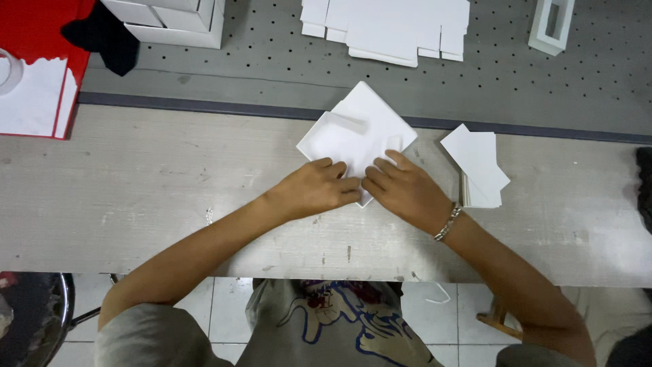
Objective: The person folds flat white cardboard pieces into small rectangular boxes by hand. They insert a smaller inner piece into each assembled box, then stack the finished boxes on the table.
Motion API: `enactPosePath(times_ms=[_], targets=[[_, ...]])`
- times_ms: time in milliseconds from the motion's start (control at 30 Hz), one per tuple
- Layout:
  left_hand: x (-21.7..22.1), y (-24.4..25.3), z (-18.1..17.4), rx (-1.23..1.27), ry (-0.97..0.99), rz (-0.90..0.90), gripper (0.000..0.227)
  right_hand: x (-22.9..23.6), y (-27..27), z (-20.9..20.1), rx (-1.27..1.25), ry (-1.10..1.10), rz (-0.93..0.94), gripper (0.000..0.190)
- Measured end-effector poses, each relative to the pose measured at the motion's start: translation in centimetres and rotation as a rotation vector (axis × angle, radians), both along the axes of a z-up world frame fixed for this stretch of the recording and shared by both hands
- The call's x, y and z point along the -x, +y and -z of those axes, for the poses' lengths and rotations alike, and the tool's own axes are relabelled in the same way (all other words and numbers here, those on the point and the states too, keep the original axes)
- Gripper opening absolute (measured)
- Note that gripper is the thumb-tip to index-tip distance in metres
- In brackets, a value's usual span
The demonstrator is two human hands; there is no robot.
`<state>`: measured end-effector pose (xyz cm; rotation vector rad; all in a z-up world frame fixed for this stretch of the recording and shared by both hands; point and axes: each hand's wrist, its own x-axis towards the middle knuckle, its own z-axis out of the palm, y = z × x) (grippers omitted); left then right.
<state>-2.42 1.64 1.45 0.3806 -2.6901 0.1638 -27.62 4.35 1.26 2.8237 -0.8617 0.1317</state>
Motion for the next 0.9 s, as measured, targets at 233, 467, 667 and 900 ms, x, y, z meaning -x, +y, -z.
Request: enactPosePath(times_ms=[233, 467, 667, 900], targets=[[0.6, -3.1, 0.8, -0.034, 0.049, -0.048, 0.011, 0.8, -3.0, -0.6, -0.091, -0.06, 0.005, 0.015], [0.9, -5.6, 4.0, -0.173, 0.015, -0.053, 0.011, 1.3, -3.2, 3.0, -0.213, -0.161, 0.009, 0.03], [0.8, -6.2, 3.4, -0.195, -0.045, -0.038, 0.015, 0.9, -3.6, 3.0, -0.361, -0.179, 0.069, 0.027], [0.9, -6.4, 2.8, -0.272, -0.106, -0.047, 0.017, 0.4, -2.9, 2.3, -0.263, -0.344, 0.093, 0.018]])
